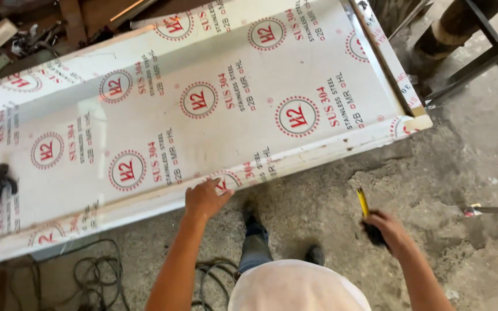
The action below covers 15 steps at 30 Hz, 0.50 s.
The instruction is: Measuring and inspecting stainless steel sheets on a fabrication floor.
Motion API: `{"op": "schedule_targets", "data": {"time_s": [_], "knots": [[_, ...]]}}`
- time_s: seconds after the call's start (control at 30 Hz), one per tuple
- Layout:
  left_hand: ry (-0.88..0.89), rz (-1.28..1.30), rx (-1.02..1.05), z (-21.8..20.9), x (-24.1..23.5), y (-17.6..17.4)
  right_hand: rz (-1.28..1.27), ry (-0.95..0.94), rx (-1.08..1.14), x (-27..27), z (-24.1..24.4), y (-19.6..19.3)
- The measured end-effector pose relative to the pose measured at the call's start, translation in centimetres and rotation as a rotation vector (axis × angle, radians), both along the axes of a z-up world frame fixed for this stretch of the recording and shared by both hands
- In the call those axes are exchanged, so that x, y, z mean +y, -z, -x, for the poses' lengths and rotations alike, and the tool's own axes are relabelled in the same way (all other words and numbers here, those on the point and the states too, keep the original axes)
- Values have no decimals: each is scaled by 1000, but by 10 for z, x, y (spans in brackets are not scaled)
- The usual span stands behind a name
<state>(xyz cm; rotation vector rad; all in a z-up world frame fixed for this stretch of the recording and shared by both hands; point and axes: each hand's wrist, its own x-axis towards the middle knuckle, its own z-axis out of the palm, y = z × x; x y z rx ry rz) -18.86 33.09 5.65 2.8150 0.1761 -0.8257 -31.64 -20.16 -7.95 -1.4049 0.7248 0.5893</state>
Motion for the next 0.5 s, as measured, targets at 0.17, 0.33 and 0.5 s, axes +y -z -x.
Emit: {"op": "schedule_targets", "data": {"time_s": [0.17, 0.33, 0.5], "knots": [[-43, -118, -547, -26, 144, 75, 152, -32, -147, 129, -143, -134], [-273, -225, -407, -44, 252, 102, 340, -149, -193, 192, -243, -130], [-400, -126, -276, -46, 278, 114, 476, -43, -234, 215, -275, -94]]}}
